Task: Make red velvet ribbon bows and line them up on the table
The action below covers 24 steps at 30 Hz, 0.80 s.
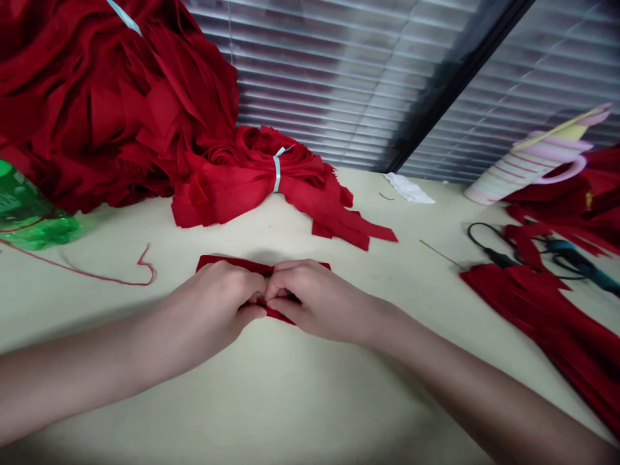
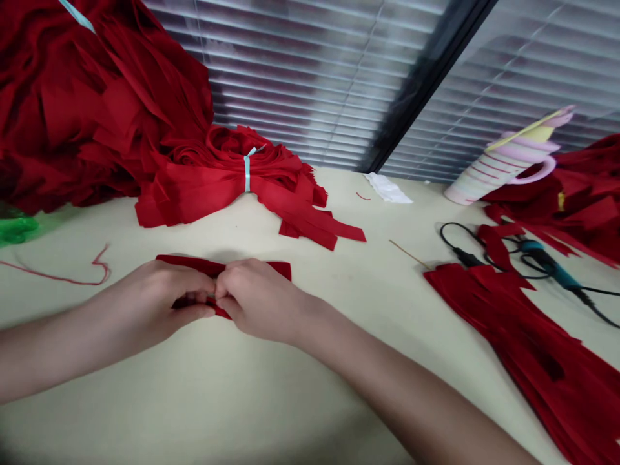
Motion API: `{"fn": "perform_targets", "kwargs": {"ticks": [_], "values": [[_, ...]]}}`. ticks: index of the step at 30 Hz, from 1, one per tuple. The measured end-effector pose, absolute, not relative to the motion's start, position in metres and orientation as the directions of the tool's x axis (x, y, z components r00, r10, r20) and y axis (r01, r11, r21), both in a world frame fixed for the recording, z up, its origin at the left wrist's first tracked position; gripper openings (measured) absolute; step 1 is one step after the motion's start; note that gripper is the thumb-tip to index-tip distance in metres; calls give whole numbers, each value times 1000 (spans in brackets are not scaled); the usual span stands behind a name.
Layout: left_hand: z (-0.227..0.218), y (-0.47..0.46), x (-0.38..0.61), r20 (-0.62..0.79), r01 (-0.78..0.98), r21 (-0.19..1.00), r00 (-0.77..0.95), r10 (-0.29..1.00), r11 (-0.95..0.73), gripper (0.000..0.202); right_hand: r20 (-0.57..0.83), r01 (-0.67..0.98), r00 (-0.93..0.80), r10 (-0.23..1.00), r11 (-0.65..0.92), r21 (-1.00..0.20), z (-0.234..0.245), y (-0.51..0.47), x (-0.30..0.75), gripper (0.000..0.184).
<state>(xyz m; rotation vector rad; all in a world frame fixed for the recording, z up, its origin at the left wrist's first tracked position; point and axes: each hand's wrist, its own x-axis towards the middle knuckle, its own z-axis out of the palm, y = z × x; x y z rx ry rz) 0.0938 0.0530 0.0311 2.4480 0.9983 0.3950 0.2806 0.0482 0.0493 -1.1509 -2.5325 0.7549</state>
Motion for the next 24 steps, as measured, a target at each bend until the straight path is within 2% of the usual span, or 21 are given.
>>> {"fn": "perform_targets", "kwargs": {"ticks": [8, 12, 17, 24], "values": [[34, 53, 98, 119, 529, 513, 737, 666, -676, 19, 32, 633, -647, 762, 560, -534, 51, 43, 281, 17], [30, 51, 97, 130, 535, 506, 728, 673, -676, 18, 80, 667, -604, 793, 557, -496, 46, 40, 277, 20], [26, 52, 95, 216, 474, 462, 760, 613, -750, 16, 183, 638, -614, 768, 620, -457, 38, 37, 277, 18], [32, 49, 91, 160, 523, 384, 774, 613, -761, 19, 270, 651, -600, 753, 656, -382, 24, 32, 277, 9]]}}
